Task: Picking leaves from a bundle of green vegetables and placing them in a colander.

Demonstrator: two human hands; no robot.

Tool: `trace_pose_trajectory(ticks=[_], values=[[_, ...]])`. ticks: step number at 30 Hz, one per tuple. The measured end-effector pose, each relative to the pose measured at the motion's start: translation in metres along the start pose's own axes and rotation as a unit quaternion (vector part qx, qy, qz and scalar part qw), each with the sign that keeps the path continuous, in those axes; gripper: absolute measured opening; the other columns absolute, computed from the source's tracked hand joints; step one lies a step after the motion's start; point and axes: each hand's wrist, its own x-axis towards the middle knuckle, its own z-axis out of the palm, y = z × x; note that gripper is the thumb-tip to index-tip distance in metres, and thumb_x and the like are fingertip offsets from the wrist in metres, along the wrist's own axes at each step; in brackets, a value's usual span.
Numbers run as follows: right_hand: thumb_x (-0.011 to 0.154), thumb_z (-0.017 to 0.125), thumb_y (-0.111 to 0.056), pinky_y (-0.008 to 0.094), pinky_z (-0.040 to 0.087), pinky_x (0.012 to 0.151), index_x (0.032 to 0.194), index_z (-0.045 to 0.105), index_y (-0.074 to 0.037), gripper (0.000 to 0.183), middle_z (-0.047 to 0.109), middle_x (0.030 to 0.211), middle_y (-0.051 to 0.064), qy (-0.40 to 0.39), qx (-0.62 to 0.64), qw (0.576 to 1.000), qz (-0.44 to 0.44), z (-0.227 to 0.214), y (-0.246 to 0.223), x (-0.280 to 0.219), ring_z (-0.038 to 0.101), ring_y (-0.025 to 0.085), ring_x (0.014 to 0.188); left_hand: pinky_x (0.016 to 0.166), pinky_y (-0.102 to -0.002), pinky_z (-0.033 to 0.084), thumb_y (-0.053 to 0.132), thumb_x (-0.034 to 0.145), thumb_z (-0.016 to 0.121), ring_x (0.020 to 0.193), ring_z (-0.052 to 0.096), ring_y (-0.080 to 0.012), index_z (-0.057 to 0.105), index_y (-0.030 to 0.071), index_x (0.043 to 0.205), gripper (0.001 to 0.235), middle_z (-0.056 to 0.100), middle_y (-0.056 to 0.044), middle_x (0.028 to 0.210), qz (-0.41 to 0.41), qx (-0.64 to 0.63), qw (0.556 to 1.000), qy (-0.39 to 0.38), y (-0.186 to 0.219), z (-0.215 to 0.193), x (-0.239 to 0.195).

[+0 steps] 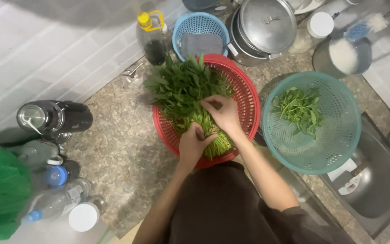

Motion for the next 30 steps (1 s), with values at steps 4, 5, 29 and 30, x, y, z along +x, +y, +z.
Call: trace_pose_trajectory(ticks=[4, 5, 29, 30], values=[[0.089, 0.079, -0.018, 0.027, 0.058, 0.070, 0.099, 0.079, -0.005, 0.016, 0.078, 0.090, 0.007, -0.003, 0.023, 0.999, -0.043, 0.000, -0.021, 0.018, 0.074, 0.012, 0.077, 0.056, -0.037, 0.049, 0.038, 0.075, 0.091, 0.057, 0.060, -0.0214, 0.052, 0.007, 0.085, 0.051, 0.061, -0.005, 0.066, 0.003, 0.007, 1.000, 0.000, -0.005, 0.003, -0.001], [0.089, 0.080, -0.017, 0.027, 0.056, 0.069, 0.100, 0.079, -0.005, 0.017, 0.079, 0.089, 0.008, -0.007, 0.006, 0.999, -0.046, -0.002, -0.030, 0.023, 0.072, 0.013, 0.075, 0.056, -0.037, 0.049, 0.039, 0.075, 0.091, 0.058, 0.061, -0.0208, 0.052, 0.008, 0.085, 0.051, 0.061, -0.005, 0.066, -0.002, 0.014, 1.000, -0.001, -0.004, 0.004, -0.002], [0.104, 0.060, -0.003, 0.027, 0.049, 0.099, 0.112, 0.069, 0.007, 0.015, 0.064, 0.113, 0.005, -0.013, 0.332, 0.941, -0.066, -0.144, -0.049, -0.073, 0.065, 0.015, 0.111, 0.104, -0.043, 0.041, 0.012, 0.082, 0.083, 0.120, 0.050, -0.0339, 0.074, 0.007, 0.099, 0.020, 0.055, -0.016, 0.130, 0.269, -0.026, 0.956, 0.109, 0.160, 0.021, -0.026], [0.105, 0.058, -0.005, 0.027, 0.048, 0.097, 0.112, 0.071, 0.007, 0.019, 0.067, 0.112, 0.005, 0.005, 0.306, 0.951, -0.053, -0.156, -0.047, -0.079, 0.063, 0.014, 0.108, 0.104, -0.043, 0.040, 0.012, 0.080, 0.084, 0.121, 0.048, -0.0338, 0.074, 0.006, 0.100, 0.023, 0.055, -0.017, 0.129, 0.276, -0.028, 0.955, 0.104, 0.168, 0.029, -0.029]])
